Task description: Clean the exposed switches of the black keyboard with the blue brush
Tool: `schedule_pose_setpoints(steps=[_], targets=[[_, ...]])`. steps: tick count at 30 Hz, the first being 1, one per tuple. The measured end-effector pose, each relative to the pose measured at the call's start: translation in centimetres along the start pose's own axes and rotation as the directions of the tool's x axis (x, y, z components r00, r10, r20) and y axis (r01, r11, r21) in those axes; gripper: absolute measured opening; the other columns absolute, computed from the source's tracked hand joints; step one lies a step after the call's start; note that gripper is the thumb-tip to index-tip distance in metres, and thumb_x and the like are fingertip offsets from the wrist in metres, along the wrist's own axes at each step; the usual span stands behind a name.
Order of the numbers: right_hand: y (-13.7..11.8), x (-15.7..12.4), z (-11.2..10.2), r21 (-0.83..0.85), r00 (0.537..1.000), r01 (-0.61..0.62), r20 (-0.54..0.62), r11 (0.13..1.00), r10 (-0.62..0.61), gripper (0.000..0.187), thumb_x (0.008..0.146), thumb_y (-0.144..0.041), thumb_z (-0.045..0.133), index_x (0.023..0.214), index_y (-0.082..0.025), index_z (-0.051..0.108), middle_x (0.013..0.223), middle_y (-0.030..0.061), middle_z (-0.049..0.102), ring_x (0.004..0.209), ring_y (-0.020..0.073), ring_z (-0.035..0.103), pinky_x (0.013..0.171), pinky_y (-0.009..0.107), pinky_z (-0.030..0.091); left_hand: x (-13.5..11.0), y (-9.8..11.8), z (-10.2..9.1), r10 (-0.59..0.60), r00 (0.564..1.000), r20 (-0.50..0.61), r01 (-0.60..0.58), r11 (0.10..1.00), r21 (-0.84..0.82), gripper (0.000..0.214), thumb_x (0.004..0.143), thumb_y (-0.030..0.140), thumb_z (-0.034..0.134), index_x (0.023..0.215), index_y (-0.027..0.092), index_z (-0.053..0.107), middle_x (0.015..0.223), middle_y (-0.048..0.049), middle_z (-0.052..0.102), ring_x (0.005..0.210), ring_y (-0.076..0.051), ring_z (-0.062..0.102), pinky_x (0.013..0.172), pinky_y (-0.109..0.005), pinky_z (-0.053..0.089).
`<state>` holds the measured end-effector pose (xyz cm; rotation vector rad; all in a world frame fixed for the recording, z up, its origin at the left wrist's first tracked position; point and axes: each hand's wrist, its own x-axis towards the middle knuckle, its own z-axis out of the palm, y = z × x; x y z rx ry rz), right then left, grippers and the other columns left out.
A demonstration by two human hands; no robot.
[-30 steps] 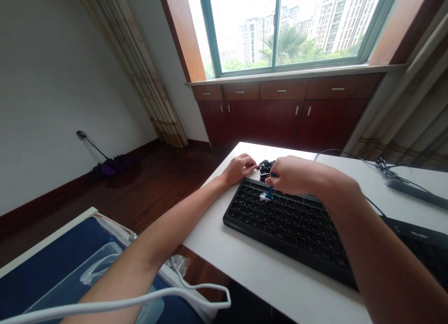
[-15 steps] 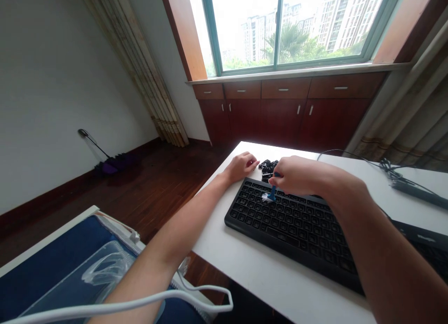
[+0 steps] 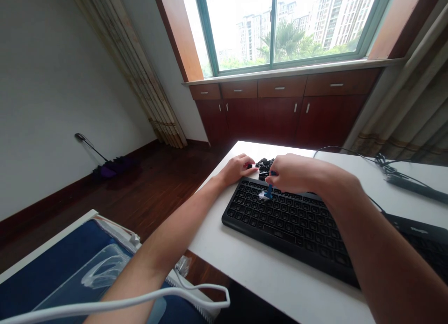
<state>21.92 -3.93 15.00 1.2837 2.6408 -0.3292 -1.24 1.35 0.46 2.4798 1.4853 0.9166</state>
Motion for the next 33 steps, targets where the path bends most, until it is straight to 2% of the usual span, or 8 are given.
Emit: schedule_pose_setpoints(steps=[4, 10, 16, 25, 30, 33], targets=[[-0.2, -0.1, 0.0, 0.004, 1.000, -0.007, -0.003, 1.000, 0.007, 0.040, 0.088, -0.045, 0.049, 0.099, -0.016, 0.073, 0.084, 0.0116, 0.070, 0.065, 0.0188, 0.059, 0.055, 0.030, 0.039, -0.1, -0.1, -0.5, 0.010, 1.000, 0.014, -0.010, 1.000, 0.007, 0.034, 0.086, 0.048, 0.064, 0.102, 0.019, 0.069, 0.097, -0.0056, 0.063, 0.080, -0.014, 0.061, 0.079, -0.030, 0.051], [0.2, 0.1, 0.4, 0.007, 0.999, 0.006, -0.031, 1.000, -0.006, 0.034, 0.086, -0.046, 0.052, 0.091, -0.019, 0.072, 0.084, 0.0083, 0.070, 0.063, 0.0182, 0.060, 0.057, 0.030, 0.041, -0.4, -0.5, -1.7, 0.044, 0.999, 0.029, -0.046, 0.998, 0.047, 0.041, 0.083, 0.053, 0.067, 0.103, 0.017, 0.067, 0.102, -0.0065, 0.064, 0.080, -0.013, 0.062, 0.073, -0.027, 0.051], [0.5, 0.3, 0.5, 0.031, 0.999, 0.005, -0.035, 1.000, -0.004, 0.032, 0.086, -0.046, 0.054, 0.091, -0.020, 0.072, 0.085, 0.0087, 0.071, 0.064, 0.0188, 0.061, 0.058, 0.031, 0.042, -0.4, -0.6, -2.3, 0.035, 0.995, 0.092, -0.041, 0.997, 0.065, 0.037, 0.084, 0.052, 0.067, 0.096, 0.017, 0.068, 0.093, -0.0048, 0.065, 0.073, -0.012, 0.061, 0.070, -0.027, 0.050], [1.0, 0.6, 0.8, 0.025, 0.999, 0.019, -0.041, 0.999, -0.018, 0.030, 0.083, -0.045, 0.054, 0.084, -0.020, 0.070, 0.081, 0.0072, 0.070, 0.060, 0.0180, 0.060, 0.057, 0.032, 0.042, -0.5, -0.9, -2.5, 0.069, 0.989, 0.134, -0.072, 0.997, 0.020, 0.028, 0.088, 0.041, 0.065, 0.104, 0.019, 0.068, 0.090, -0.0035, 0.066, 0.074, -0.011, 0.062, 0.072, -0.027, 0.053], [1.0, 0.7, 0.8, 0.021, 0.999, 0.013, -0.029, 1.000, -0.013, 0.029, 0.083, -0.045, 0.053, 0.084, -0.020, 0.069, 0.081, 0.0068, 0.071, 0.059, 0.0183, 0.060, 0.057, 0.032, 0.043, -0.7, -1.1, -2.7, 0.105, 0.988, 0.114, -0.108, 0.994, 0.022, 0.029, 0.087, 0.033, 0.066, 0.111, 0.017, 0.066, 0.091, -0.0040, 0.068, 0.075, -0.011, 0.063, 0.072, -0.026, 0.054], [1.0, 0.6, 0.8, 0.020, 0.999, 0.021, -0.034, 1.000, -0.020, 0.029, 0.083, -0.044, 0.053, 0.084, -0.020, 0.069, 0.082, 0.0069, 0.071, 0.059, 0.0181, 0.060, 0.057, 0.032, 0.043, -0.8, -1.4, -2.7, 0.162, 0.985, 0.062, -0.165, 0.986, 0.037, 0.024, 0.086, 0.030, 0.065, 0.106, 0.017, 0.068, 0.093, -0.0048, 0.069, 0.075, -0.011, 0.064, 0.073, -0.026, 0.055]])
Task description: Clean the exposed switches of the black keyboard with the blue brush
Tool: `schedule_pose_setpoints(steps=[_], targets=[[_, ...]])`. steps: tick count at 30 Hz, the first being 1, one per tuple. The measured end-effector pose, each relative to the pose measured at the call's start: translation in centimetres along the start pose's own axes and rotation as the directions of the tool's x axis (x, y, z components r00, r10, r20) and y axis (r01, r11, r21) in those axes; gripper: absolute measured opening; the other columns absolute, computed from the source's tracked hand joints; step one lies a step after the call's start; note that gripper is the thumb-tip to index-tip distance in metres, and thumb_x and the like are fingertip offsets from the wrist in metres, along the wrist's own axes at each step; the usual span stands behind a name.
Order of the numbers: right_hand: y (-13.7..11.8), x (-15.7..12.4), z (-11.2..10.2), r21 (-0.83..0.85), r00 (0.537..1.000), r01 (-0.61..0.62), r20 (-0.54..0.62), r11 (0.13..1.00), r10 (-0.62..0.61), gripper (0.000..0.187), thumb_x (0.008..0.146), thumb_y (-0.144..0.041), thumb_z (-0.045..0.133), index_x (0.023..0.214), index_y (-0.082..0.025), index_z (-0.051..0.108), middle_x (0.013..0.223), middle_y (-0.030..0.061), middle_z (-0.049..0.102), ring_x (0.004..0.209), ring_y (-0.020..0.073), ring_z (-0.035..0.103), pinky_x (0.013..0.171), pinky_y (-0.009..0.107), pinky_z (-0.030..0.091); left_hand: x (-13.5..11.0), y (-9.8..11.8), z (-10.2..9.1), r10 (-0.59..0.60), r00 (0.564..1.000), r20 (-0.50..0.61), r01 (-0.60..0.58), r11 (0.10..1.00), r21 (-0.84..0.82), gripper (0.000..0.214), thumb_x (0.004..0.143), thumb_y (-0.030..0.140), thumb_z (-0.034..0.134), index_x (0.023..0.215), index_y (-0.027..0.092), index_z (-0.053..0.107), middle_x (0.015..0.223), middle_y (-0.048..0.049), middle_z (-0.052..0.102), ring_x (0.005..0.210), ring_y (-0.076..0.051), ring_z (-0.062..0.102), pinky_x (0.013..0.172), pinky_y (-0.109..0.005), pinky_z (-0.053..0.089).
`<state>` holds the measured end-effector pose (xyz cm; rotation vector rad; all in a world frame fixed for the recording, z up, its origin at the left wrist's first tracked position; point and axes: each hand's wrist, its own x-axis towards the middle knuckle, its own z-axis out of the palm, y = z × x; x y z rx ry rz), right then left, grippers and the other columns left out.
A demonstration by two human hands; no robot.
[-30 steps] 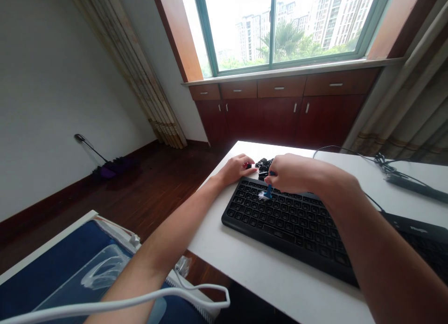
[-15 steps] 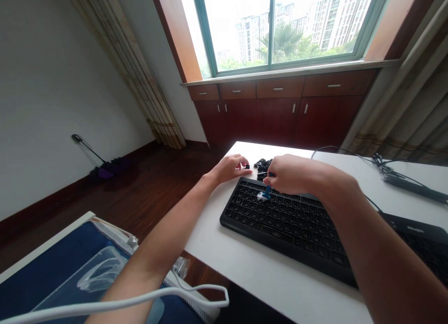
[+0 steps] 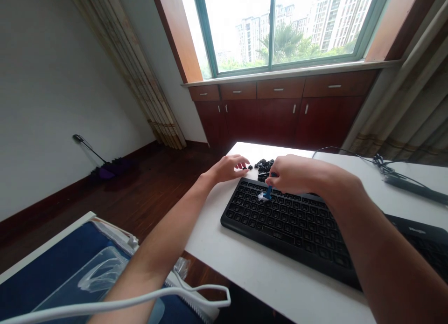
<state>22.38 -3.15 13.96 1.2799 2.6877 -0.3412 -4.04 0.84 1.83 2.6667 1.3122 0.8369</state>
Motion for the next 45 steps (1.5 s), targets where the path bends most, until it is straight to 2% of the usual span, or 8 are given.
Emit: schedule_pose_setpoints(steps=[4, 7, 14, 21, 30, 35, 40, 45], targets=[[0.0, 0.0, -0.1, 0.004, 1.000, -0.004, 0.001, 1.000, 0.004, 0.031, 0.083, -0.046, 0.052, 0.083, -0.020, 0.069, 0.082, 0.0069, 0.070, 0.058, 0.0179, 0.060, 0.055, 0.032, 0.042, 0.2, 0.2, 0.6, -0.003, 0.984, -0.175, 0.003, 1.000, 0.001, 0.018, 0.089, 0.029, 0.063, 0.101, 0.017, 0.069, 0.098, -0.0051, 0.068, 0.077, -0.010, 0.064, 0.074, -0.026, 0.056], [-0.1, -0.1, -0.3, -0.007, 1.000, 0.003, 0.005, 1.000, -0.003, 0.032, 0.084, -0.047, 0.052, 0.084, -0.020, 0.070, 0.082, 0.0073, 0.070, 0.058, 0.0176, 0.059, 0.055, 0.032, 0.041, 0.5, 0.5, 1.6, -0.032, 0.973, -0.227, 0.021, 0.999, -0.050, 0.019, 0.092, 0.029, 0.059, 0.103, 0.017, 0.069, 0.102, -0.0061, 0.067, 0.079, -0.010, 0.065, 0.076, -0.026, 0.057], [-0.5, -0.2, -0.4, -0.022, 1.000, -0.017, 0.024, 1.000, 0.017, 0.035, 0.085, -0.046, 0.051, 0.086, -0.018, 0.071, 0.082, 0.0089, 0.070, 0.059, 0.0178, 0.059, 0.055, 0.031, 0.041, 0.7, 0.6, 2.8, -0.027, 0.994, -0.102, 0.018, 0.995, -0.097, 0.017, 0.093, 0.027, 0.058, 0.101, 0.019, 0.070, 0.106, -0.0061, 0.065, 0.084, -0.012, 0.064, 0.082, -0.029, 0.056], [-0.7, -0.4, -0.5, -0.018, 0.999, -0.037, 0.032, 0.999, 0.037, 0.036, 0.086, -0.047, 0.052, 0.091, -0.017, 0.072, 0.084, 0.0106, 0.070, 0.060, 0.0173, 0.059, 0.056, 0.030, 0.039, 0.7, 0.9, 2.5, -0.064, 0.988, -0.138, 0.052, 0.995, -0.084, 0.018, 0.092, 0.030, 0.059, 0.100, 0.019, 0.071, 0.102, -0.0056, 0.066, 0.084, -0.013, 0.063, 0.082, -0.029, 0.055], [-0.3, -0.2, -0.4, -0.006, 1.000, -0.023, 0.015, 1.000, 0.023, 0.039, 0.087, -0.048, 0.051, 0.095, -0.017, 0.073, 0.088, 0.0117, 0.071, 0.065, 0.0192, 0.061, 0.056, 0.030, 0.041, 0.8, 0.9, 2.6, -0.122, 0.987, -0.106, 0.115, 0.991, -0.070, 0.020, 0.089, 0.032, 0.062, 0.101, 0.019, 0.072, 0.096, -0.0063, 0.065, 0.084, -0.014, 0.062, 0.082, -0.030, 0.053], [-0.5, -0.7, -0.7, -0.018, 1.000, 0.006, -0.021, 1.000, -0.007, 0.040, 0.087, -0.049, 0.049, 0.093, -0.018, 0.074, 0.083, 0.0104, 0.071, 0.062, 0.0184, 0.059, 0.054, 0.030, 0.038, 0.7, 0.7, 2.7, -0.131, 0.987, -0.095, 0.128, 0.991, -0.033, 0.020, 0.089, 0.027, 0.061, 0.104, 0.022, 0.072, 0.093, -0.0040, 0.066, 0.081, -0.014, 0.061, 0.081, -0.030, 0.051], [-0.7, -1.0, -1.1, 0.021, 0.995, 0.017, -0.097, 1.000, -0.015, 0.041, 0.090, -0.051, 0.047, 0.092, -0.020, 0.073, 0.077, 0.0083, 0.070, 0.057, 0.0155, 0.056, 0.050, 0.028, 0.035, 0.6, 0.7, 2.8, -0.158, 0.983, -0.095, 0.152, 0.986, -0.068, 0.025, 0.088, 0.026, 0.061, 0.111, 0.022, 0.069, 0.100, -0.0042, 0.067, 0.083, -0.014, 0.061, 0.082, -0.029, 0.051], [-1.5, -0.2, -0.2, -0.054, 0.987, 0.052, -0.152, 0.997, -0.060, 0.033, 0.090, -0.041, 0.050, 0.093, -0.018, 0.073, 0.081, 0.0113, 0.070, 0.067, 0.0193, 0.061, 0.056, 0.029, 0.037, 0.8, 1.1, 2.6, -0.166, 0.982, -0.095, 0.160, 0.985, -0.068, 0.022, 0.088, 0.026, 0.059, 0.107, 0.019, 0.068, 0.101, -0.0058, 0.067, 0.085, -0.014, 0.061, 0.080, -0.029, 0.052]])
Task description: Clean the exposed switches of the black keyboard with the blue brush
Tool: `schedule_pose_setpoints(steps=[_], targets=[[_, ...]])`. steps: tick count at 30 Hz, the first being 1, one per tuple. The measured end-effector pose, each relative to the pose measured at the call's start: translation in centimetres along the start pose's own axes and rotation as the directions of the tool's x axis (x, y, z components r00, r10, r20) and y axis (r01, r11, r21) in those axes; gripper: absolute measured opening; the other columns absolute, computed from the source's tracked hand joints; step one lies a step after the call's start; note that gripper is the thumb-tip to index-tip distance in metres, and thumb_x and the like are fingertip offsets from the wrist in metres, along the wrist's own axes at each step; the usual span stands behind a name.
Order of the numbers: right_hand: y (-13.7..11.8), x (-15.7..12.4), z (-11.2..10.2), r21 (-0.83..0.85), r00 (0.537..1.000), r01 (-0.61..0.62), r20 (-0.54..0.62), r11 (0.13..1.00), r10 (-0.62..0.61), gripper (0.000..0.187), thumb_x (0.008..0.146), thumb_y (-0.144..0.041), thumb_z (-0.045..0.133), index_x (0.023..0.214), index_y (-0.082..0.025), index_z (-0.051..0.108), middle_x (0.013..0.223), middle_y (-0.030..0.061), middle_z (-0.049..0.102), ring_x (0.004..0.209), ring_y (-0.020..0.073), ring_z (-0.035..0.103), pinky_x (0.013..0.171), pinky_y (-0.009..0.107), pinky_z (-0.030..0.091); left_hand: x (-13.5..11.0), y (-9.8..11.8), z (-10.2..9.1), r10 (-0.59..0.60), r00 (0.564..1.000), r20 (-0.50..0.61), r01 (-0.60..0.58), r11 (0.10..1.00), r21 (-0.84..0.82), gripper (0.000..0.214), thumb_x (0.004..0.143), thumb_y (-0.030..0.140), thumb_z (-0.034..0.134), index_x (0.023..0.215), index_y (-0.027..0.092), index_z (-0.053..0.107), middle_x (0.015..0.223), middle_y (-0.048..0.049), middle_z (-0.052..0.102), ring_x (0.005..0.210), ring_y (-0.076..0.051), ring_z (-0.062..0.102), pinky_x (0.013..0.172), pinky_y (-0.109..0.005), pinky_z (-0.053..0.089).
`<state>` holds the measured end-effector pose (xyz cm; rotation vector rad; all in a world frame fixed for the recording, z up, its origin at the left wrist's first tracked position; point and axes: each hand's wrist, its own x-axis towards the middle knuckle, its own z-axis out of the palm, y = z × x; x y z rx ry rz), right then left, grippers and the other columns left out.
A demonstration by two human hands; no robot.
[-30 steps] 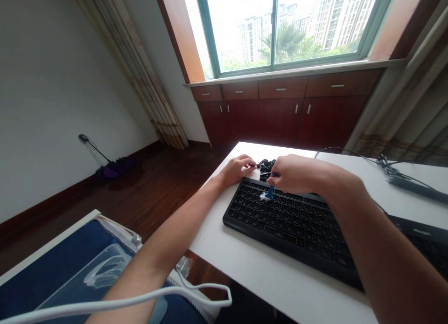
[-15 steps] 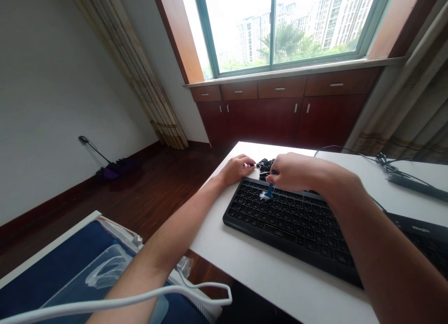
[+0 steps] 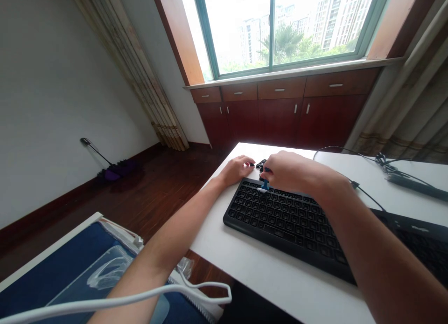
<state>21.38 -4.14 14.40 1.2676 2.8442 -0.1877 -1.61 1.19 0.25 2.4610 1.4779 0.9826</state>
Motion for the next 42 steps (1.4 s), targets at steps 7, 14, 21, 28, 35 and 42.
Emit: schedule_pose_setpoints(steps=[7, 14, 21, 28, 35, 42], targets=[[-0.4, 0.2, 0.3, 0.034, 0.999, 0.051, -0.004, 0.998, -0.051, 0.033, 0.093, -0.041, 0.048, 0.091, -0.019, 0.072, 0.084, 0.0101, 0.071, 0.068, 0.0174, 0.062, 0.057, 0.028, 0.037, 0.2, -0.3, 0.0, 0.065, 0.998, 0.006, -0.065, 0.995, 0.071, 0.021, 0.088, 0.022, 0.057, 0.103, 0.020, 0.071, 0.100, -0.0062, 0.069, 0.092, -0.018, 0.061, 0.086, -0.033, 0.049], [0.8, 0.1, -0.1, 0.034, 0.999, 0.005, 0.034, 0.999, -0.006, 0.035, 0.091, -0.045, 0.049, 0.096, -0.020, 0.073, 0.083, 0.0098, 0.071, 0.064, 0.0177, 0.060, 0.056, 0.029, 0.037, 0.0, -0.4, 0.1, 0.033, 0.999, 0.038, -0.034, 0.999, 0.031, 0.020, 0.088, 0.028, 0.060, 0.105, 0.022, 0.071, 0.093, -0.0036, 0.069, 0.085, -0.016, 0.061, 0.082, -0.032, 0.050], [1.6, -0.9, -1.2, 0.040, 0.986, -0.094, 0.139, 0.995, 0.088, 0.038, 0.089, -0.051, 0.051, 0.090, -0.019, 0.072, 0.081, 0.0095, 0.070, 0.058, 0.0171, 0.059, 0.052, 0.030, 0.037, -0.4, -0.6, 0.0, 0.044, 0.999, 0.022, -0.045, 0.999, 0.025, 0.024, 0.089, 0.025, 0.059, 0.110, 0.025, 0.071, 0.104, -0.0045, 0.066, 0.087, -0.014, 0.062, 0.083, -0.029, 0.052], [2.0, -1.4, -1.6, 0.029, 0.962, -0.187, 0.207, 0.982, 0.177, 0.037, 0.087, -0.052, 0.052, 0.089, -0.021, 0.072, 0.085, 0.0102, 0.071, 0.061, 0.0206, 0.062, 0.053, 0.032, 0.040, -0.4, -1.1, -0.1, 0.112, 0.993, 0.042, -0.112, 0.994, -0.008, 0.029, 0.093, 0.028, 0.056, 0.118, 0.025, 0.069, 0.108, -0.0070, 0.063, 0.093, -0.015, 0.063, 0.086, -0.031, 0.053], [1.7, -1.2, -1.6, 0.016, 0.971, -0.181, 0.162, 0.983, 0.176, 0.042, 0.087, -0.055, 0.049, 0.098, -0.021, 0.072, 0.082, 0.0106, 0.070, 0.059, 0.0204, 0.060, 0.052, 0.032, 0.038, -0.3, -0.4, -0.1, 0.005, 1.000, 0.018, -0.004, 0.999, -0.039, 0.024, 0.088, 0.031, 0.063, 0.108, 0.018, 0.067, 0.101, -0.0058, 0.066, 0.085, -0.015, 0.062, 0.082, -0.031, 0.054], [1.9, -1.3, -1.6, 0.026, 0.971, -0.171, 0.175, 0.985, 0.164, 0.042, 0.087, -0.056, 0.050, 0.098, -0.022, 0.073, 0.080, 0.0097, 0.069, 0.059, 0.0196, 0.059, 0.054, 0.032, 0.037, -0.4, -0.3, -0.2, 0.017, 0.999, 0.039, -0.015, 0.998, -0.053, 0.022, 0.089, 0.030, 0.062, 0.107, 0.018, 0.068, 0.103, -0.0065, 0.065, 0.087, -0.014, 0.062, 0.082, -0.030, 0.054]])
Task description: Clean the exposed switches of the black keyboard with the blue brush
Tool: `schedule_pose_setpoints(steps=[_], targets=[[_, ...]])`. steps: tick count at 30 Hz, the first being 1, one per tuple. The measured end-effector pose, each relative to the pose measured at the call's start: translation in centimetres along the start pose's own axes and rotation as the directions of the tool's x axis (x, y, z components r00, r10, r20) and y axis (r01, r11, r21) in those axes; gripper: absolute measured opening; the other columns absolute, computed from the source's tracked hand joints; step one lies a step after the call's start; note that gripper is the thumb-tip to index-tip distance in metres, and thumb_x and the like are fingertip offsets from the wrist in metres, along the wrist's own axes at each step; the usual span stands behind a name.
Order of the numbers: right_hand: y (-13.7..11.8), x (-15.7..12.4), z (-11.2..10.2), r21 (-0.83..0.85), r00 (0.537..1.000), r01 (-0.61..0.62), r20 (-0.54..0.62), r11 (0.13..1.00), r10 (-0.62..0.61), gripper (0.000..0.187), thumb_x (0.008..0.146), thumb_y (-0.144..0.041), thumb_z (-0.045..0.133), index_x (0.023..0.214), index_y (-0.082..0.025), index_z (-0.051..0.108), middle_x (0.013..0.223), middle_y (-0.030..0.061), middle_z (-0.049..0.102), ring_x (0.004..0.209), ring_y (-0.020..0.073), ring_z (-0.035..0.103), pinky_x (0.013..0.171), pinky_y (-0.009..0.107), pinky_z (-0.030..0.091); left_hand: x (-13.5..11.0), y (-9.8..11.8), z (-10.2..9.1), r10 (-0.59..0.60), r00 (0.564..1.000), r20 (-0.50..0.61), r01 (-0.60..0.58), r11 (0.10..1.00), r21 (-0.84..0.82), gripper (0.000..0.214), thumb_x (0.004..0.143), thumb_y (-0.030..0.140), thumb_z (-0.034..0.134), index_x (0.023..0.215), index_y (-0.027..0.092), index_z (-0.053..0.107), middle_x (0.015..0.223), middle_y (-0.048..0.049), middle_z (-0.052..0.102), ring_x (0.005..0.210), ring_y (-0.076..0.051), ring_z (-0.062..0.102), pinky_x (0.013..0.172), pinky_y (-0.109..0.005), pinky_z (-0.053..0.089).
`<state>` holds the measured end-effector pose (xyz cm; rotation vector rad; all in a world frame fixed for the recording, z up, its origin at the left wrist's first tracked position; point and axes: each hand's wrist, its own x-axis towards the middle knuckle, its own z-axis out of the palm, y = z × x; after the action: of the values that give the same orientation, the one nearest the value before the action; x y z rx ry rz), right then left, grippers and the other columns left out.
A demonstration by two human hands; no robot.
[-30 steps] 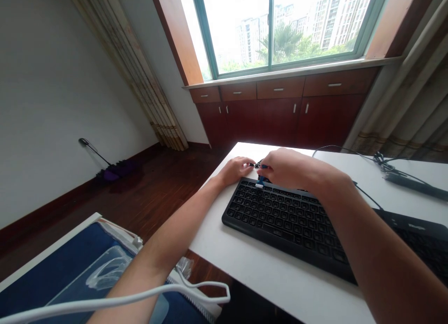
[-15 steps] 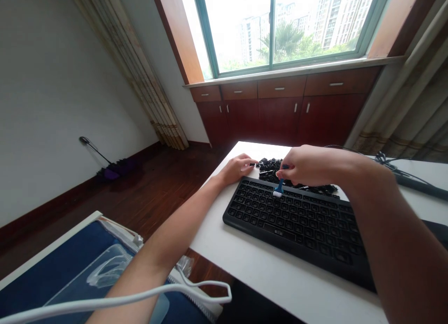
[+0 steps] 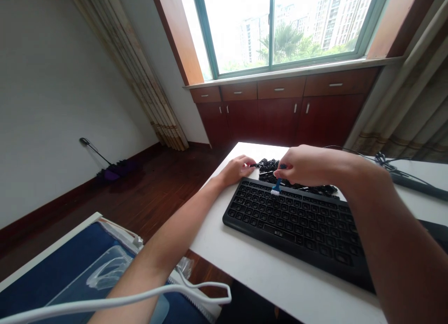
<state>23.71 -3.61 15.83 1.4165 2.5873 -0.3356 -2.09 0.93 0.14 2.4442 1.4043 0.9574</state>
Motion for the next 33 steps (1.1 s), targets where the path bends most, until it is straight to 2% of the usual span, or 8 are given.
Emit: schedule_pose_setpoints(steps=[10, 14, 17, 20, 23, 28, 33], targets=[[0.6, -0.5, -0.5, 0.041, 0.999, 0.031, -0.019, 0.999, -0.030, 0.037, 0.087, -0.051, 0.052, 0.085, -0.019, 0.071, 0.072, 0.0073, 0.067, 0.054, 0.0158, 0.055, 0.049, 0.030, 0.035, -0.1, -0.3, 0.1, 0.001, 1.000, -0.020, -0.001, 1.000, 0.017, 0.015, 0.089, 0.023, 0.060, 0.100, 0.017, 0.068, 0.100, -0.0055, 0.064, 0.087, -0.013, 0.062, 0.082, -0.029, 0.054], [0.7, -0.5, -0.3, 0.041, 0.998, 0.049, -0.030, 0.998, -0.048, 0.036, 0.087, -0.050, 0.050, 0.083, -0.020, 0.070, 0.072, 0.0066, 0.066, 0.053, 0.0152, 0.053, 0.048, 0.029, 0.034, 0.0, -0.2, 0.1, 0.001, 1.000, -0.024, -0.001, 1.000, 0.019, 0.016, 0.090, 0.028, 0.059, 0.098, 0.017, 0.068, 0.099, -0.0055, 0.063, 0.083, -0.012, 0.062, 0.079, -0.028, 0.054], [0.7, -0.3, -0.2, 0.046, 0.996, 0.077, -0.052, 0.996, -0.075, 0.035, 0.087, -0.050, 0.050, 0.083, -0.021, 0.069, 0.071, 0.0062, 0.066, 0.052, 0.0143, 0.052, 0.048, 0.029, 0.033, 0.0, -0.1, 0.0, 0.027, 0.999, -0.028, -0.025, 0.999, 0.045, 0.020, 0.090, 0.033, 0.061, 0.101, 0.018, 0.068, 0.102, -0.0074, 0.063, 0.088, -0.015, 0.061, 0.078, -0.030, 0.054], [0.4, -0.3, -0.2, 0.048, 0.993, 0.092, -0.080, 0.995, -0.088, 0.035, 0.086, -0.050, 0.051, 0.083, -0.020, 0.069, 0.071, 0.0063, 0.066, 0.052, 0.0142, 0.052, 0.047, 0.029, 0.032, 0.0, -0.1, -0.1, 0.046, 0.999, -0.025, -0.044, 0.996, 0.075, 0.022, 0.089, 0.033, 0.062, 0.106, 0.020, 0.069, 0.106, -0.0083, 0.064, 0.094, -0.017, 0.061, 0.082, -0.033, 0.054], [-0.1, -0.3, -0.3, 0.037, 0.990, 0.099, -0.101, 0.994, -0.094, 0.034, 0.086, -0.050, 0.051, 0.084, -0.021, 0.069, 0.073, 0.0060, 0.067, 0.051, 0.0146, 0.052, 0.047, 0.029, 0.033, 0.1, -0.3, -0.2, 0.072, 0.997, -0.008, -0.071, 0.992, 0.101, 0.020, 0.090, 0.033, 0.061, 0.103, 0.022, 0.071, 0.104, -0.0069, 0.065, 0.095, -0.018, 0.061, 0.087, -0.034, 0.052], [-0.8, 0.1, 0.0, 0.025, 0.995, 0.099, -0.037, 0.995, -0.098, 0.033, 0.087, -0.048, 0.051, 0.083, -0.021, 0.069, 0.077, 0.0063, 0.069, 0.056, 0.0157, 0.057, 0.050, 0.029, 0.037, 0.1, -0.5, -0.3, 0.056, 0.998, -0.007, -0.055, 0.990, 0.128, 0.018, 0.088, 0.028, 0.062, 0.102, 0.022, 0.071, 0.098, -0.0053, 0.067, 0.090, -0.016, 0.062, 0.088, -0.034, 0.052], [-0.1, 0.3, 0.3, 0.004, 0.997, 0.080, -0.014, 0.997, -0.080, 0.036, 0.086, -0.051, 0.050, 0.081, -0.020, 0.068, 0.076, 0.0070, 0.068, 0.055, 0.0163, 0.057, 0.049, 0.030, 0.037, 0.0, -0.3, -0.4, 0.023, 0.999, -0.029, -0.020, 0.995, 0.101, 0.020, 0.086, 0.026, 0.064, 0.105, 0.019, 0.069, 0.095, -0.0045, 0.067, 0.083, -0.014, 0.062, 0.082, -0.031, 0.054]])
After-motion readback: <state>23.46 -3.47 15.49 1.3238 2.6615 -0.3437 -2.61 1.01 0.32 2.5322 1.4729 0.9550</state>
